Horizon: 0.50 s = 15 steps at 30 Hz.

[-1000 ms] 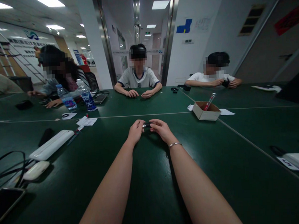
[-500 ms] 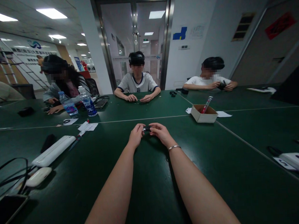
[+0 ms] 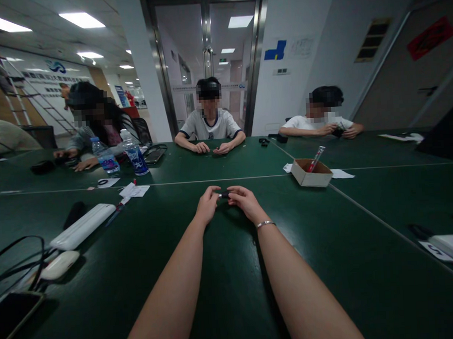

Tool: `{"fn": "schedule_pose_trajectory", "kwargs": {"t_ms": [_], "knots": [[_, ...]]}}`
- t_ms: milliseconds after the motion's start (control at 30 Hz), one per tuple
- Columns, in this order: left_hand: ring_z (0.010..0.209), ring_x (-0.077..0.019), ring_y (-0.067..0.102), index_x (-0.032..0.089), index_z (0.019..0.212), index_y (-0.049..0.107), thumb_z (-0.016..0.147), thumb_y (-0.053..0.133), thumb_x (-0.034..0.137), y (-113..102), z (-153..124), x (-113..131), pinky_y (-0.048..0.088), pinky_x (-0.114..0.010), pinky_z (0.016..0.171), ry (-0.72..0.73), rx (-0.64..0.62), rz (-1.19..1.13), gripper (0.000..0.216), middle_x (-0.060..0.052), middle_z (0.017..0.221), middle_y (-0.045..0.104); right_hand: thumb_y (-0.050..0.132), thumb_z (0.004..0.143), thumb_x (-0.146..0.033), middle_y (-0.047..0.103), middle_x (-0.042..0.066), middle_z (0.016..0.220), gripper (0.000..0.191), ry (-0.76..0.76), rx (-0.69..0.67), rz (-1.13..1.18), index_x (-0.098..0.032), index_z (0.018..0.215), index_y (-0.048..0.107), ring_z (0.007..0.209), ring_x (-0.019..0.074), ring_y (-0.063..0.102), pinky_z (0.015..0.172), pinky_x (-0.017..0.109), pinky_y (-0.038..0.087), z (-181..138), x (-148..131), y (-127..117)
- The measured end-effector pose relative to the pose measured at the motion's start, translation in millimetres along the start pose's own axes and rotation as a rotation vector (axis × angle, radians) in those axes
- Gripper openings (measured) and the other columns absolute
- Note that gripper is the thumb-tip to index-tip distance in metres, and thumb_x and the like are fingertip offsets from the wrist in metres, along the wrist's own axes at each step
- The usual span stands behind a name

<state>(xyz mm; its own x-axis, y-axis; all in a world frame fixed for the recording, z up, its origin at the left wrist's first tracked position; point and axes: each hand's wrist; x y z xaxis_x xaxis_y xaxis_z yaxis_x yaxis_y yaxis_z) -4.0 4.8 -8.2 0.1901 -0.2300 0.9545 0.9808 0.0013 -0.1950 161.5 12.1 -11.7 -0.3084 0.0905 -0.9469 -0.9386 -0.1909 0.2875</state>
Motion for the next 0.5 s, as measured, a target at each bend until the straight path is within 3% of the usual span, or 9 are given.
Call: {"fn": "schedule_pose_trajectory", "kwargs": {"t_ms": [267,367,500], "knots": [[0.057,-0.0115,0.049,0.02,0.105,0.062,0.084,0.051,0.031,0.1,1.6,-3.3,0.038,-0.022,0.054,0.035,-0.01,-0.02,0.026,0.001,0.069,0.055,0.082,0.06,-0.027,0.066,0.0,0.074,0.035,0.002,-0.005,0.016,-0.018,0.091,0.071,0.064,0.0123,0.062,0.062,0.023,0.054,-0.4,-0.1,0.1],[0.054,-0.012,0.048,0.019,0.1,0.063,0.089,0.044,0.035,0.2,1.5,-2.5,0.037,-0.023,0.053,0.014,-0.021,-0.01,0.027,0.002,0.061,0.052,0.082,0.059,-0.027,0.066,0.0,0.075,0.034,0.008,-0.004,0.025,-0.018,0.09,0.071,0.063,0.012,0.062,0.061,0.022,0.054,-0.1,-0.4,0.1],[0.056,-0.0108,0.049,0.02,0.103,0.062,0.085,0.05,0.03,-0.1,-0.1,0.8,0.038,-0.022,0.055,0.014,-0.012,-0.016,0.024,0.001,0.072,0.058,0.081,0.06,-0.025,0.067,0.001,0.075,0.033,0.02,0.003,0.021,-0.018,0.091,0.071,0.064,0.0121,0.062,0.062,0.022,0.055,0.2,-0.2,-0.4]]}}
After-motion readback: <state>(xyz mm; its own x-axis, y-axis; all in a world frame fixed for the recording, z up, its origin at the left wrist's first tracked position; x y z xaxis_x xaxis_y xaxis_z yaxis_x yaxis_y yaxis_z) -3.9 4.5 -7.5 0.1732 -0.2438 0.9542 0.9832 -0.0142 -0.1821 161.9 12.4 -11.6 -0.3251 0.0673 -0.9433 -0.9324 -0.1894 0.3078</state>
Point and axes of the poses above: each hand's wrist, its own z-axis towards the middle knuckle, its own y-axis out of the palm, x = y × z
